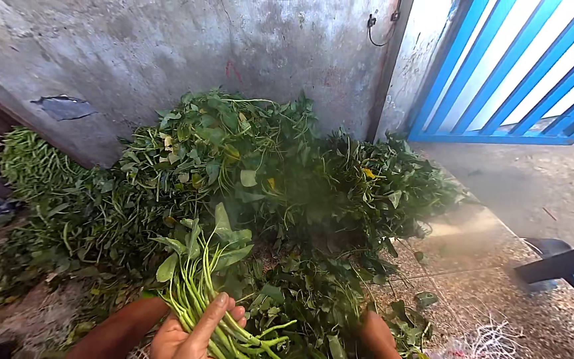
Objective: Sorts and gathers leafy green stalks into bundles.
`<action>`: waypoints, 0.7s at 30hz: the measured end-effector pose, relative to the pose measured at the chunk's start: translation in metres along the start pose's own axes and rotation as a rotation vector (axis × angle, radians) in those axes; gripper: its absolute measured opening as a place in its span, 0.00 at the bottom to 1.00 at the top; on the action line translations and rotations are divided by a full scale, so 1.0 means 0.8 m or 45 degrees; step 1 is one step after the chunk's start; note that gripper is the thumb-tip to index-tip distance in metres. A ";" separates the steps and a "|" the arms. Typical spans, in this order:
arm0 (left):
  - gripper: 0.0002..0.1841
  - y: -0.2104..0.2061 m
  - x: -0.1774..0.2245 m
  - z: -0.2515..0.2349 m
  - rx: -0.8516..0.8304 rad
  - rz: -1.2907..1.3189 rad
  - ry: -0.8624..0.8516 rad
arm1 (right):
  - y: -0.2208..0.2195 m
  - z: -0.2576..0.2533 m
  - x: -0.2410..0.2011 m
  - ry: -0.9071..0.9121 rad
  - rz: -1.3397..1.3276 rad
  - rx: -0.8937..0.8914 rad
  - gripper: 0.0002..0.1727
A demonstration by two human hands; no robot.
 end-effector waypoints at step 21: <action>0.07 -0.010 -0.050 0.015 0.069 0.120 0.165 | 0.128 0.246 -0.159 1.133 -1.130 0.750 0.09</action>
Point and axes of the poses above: each hand's wrist, its own z-axis away from the middle knuckle, its own y-axis out of the back of the hand, x = y × z, the point moved 9 cm from there along -z, towards the middle knuckle, and after that the axes turned 7 degrees about y, right-handed, at the moved point
